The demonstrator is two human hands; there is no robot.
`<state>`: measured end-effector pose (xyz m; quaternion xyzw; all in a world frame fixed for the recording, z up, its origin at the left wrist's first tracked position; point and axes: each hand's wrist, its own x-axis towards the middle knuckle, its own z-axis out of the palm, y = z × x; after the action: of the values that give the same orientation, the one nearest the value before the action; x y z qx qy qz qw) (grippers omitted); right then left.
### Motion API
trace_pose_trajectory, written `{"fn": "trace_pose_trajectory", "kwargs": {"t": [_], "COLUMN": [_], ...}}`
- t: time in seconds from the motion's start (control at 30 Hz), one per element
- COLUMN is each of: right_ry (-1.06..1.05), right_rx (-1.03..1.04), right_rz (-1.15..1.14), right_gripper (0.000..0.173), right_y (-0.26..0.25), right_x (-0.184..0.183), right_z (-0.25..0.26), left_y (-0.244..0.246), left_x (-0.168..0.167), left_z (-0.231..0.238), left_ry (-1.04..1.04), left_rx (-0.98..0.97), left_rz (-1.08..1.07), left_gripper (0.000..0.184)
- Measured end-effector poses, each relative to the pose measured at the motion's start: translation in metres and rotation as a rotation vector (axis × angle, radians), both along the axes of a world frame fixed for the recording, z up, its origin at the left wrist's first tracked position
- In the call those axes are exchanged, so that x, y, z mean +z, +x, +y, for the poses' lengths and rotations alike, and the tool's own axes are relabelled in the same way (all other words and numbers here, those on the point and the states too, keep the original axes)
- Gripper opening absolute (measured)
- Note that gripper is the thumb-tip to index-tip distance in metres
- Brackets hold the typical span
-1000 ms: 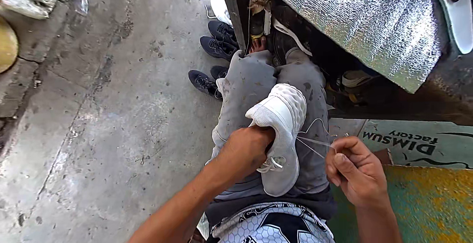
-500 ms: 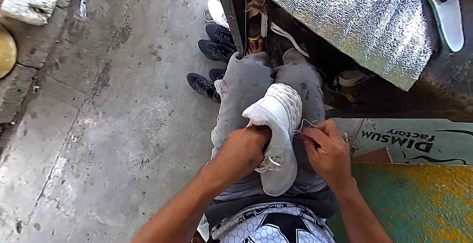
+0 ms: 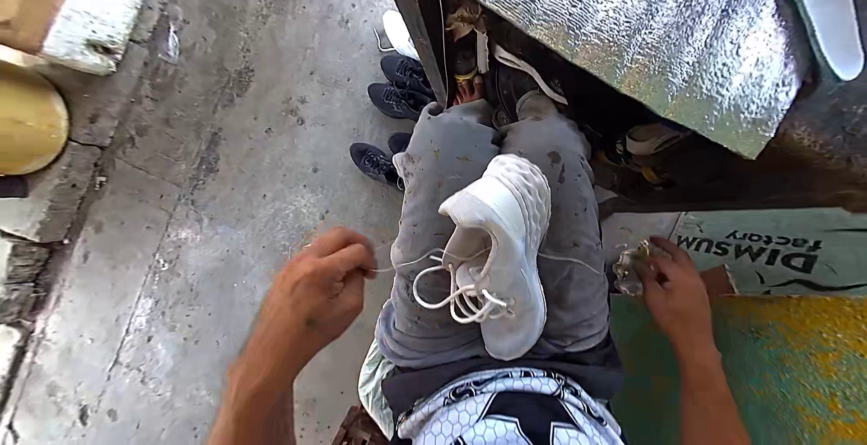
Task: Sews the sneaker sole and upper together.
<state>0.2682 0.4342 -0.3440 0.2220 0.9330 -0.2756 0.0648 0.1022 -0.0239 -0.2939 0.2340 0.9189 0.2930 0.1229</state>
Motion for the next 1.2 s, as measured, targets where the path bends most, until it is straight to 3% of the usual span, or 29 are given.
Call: {"fn": "trace_pose_trajectory", "kwargs": {"t": [0.07,0.13,0.2,0.27,0.33,0.47,0.53,0.57,0.63,0.7,0.77,0.93,1.2], "right_ry": [-0.1,-0.224,-0.169,-0.098,-0.234,-0.998,-1.233,-1.159,-0.708,-0.287,-0.058,0.066,-0.015], "right_rx": [0.006,0.122,0.227,0.265,0.267,0.263,0.107,0.021,-0.002,0.085,0.142,0.138,0.213], "right_rz": [0.293,0.423,0.396,0.326,0.312,0.474,0.475,0.442,0.315,0.221,0.259,0.279,0.199], "right_gripper": [0.042,0.052,0.054,0.04,0.03,0.029,0.029,0.024,0.018,0.053,0.066,0.057,0.045], "right_y": [-0.016,-0.034,-0.042,-0.044,-0.045,-0.047,-0.054,-0.058,-0.064,-0.068,-0.071,-0.078,-0.085], "right_x": [0.02,0.035,0.039,0.041,0.048,0.059,0.064,0.066,0.064,0.06,0.053,0.042,0.047], "right_z": [-0.046,-0.09,-0.121,-0.127,-0.113,-0.092,-0.094,-0.097,-0.106,-0.122,-0.138,-0.15,-0.146], "left_y": [0.005,0.002,0.0,-0.002,-0.003,0.003,0.003,0.002,-0.001,-0.003,0.0,0.023,0.076], "left_x": [0.015,0.02,0.022,0.022,0.02,0.015,0.012,0.012,0.014,0.014,0.011,-0.001,-0.011], "left_z": [0.02,0.044,0.058,0.058,0.058,0.072,0.082,0.085,0.089,0.09,0.089,0.068,0.036], "left_ry": [0.467,0.937,1.094,0.921,0.645,0.256,0.153,0.116,0.056,0.009,-0.022,-0.042,0.025], "left_rx": [-0.188,-0.395,-0.436,-0.338,-0.208,-0.155,-0.216,-0.242,-0.291,-0.34,-0.37,-0.332,-0.18], "left_rz": [-0.219,-0.488,-0.633,-0.531,-0.325,-0.005,0.144,0.198,0.256,0.281,0.276,0.242,0.196], "left_gripper": [0.023,0.026,0.026,0.02,0.021,0.028,0.027,0.027,0.028,0.028,0.025,0.04,0.045]}}
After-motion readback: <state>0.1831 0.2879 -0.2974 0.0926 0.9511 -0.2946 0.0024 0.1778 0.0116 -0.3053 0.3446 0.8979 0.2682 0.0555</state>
